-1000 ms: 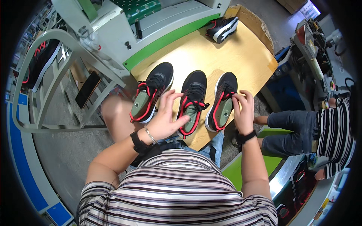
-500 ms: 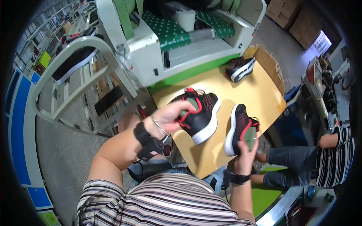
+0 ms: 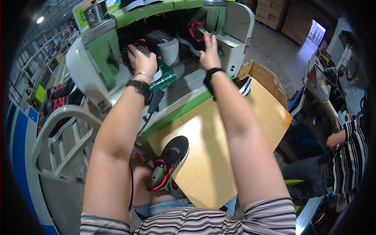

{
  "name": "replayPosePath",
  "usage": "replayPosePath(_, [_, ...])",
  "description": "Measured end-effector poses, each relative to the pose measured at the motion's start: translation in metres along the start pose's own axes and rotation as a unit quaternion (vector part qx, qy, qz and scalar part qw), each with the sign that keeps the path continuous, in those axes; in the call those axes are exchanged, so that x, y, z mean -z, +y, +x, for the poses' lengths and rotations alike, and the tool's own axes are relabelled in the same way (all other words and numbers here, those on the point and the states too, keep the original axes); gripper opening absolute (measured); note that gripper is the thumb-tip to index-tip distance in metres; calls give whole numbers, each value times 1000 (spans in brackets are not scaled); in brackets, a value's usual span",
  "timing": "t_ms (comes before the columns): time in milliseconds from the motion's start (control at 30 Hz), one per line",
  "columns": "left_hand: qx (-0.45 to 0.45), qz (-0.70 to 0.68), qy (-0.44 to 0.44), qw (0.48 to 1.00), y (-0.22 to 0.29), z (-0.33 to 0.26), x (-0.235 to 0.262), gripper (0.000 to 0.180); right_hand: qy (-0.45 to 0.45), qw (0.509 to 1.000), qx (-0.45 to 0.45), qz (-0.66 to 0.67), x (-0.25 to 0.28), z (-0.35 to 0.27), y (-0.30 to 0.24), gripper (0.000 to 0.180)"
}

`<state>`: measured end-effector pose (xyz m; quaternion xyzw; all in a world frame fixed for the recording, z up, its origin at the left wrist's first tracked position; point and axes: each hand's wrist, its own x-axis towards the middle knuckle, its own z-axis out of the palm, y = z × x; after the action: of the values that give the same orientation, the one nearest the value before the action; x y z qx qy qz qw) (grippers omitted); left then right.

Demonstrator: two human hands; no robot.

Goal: Lacing shoes and placing them onto a conveyor-based heating or drying machine in a shoe factory.

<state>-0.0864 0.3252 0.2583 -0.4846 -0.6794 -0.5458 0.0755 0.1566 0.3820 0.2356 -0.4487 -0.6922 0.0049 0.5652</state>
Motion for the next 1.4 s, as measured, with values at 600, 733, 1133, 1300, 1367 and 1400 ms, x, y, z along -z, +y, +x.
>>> replayPosePath(600, [-192, -198, -240, 931, 72, -120, 106, 92, -79, 965, -192, -161, 193, -241, 87, 79])
replayPosePath(733, [-121, -16, -522, 844, 21, -203, 202, 95, -215, 944, -248, -11, 233, -329, -94, 82])
replayPosePath(1133, [200, -228, -451, 839, -60, -365, 243, 103, -353, 860, -304, 208, 223, -364, -190, 71])
replayPosePath(1300, [460, -281, -450, 712, -50, -312, 262, 95, -269, 907, -291, 144, 211, -360, -123, 41])
replayPosePath(1367, [442, -253, -437, 742, -52, -300, 265, 74, -294, 914, -252, 121, 200, -361, -110, 36])
replayPosePath(1400, [397, -246, -437, 769, -54, -300, 266, 71, -263, 908, -284, 158, 197, -356, -110, 34])
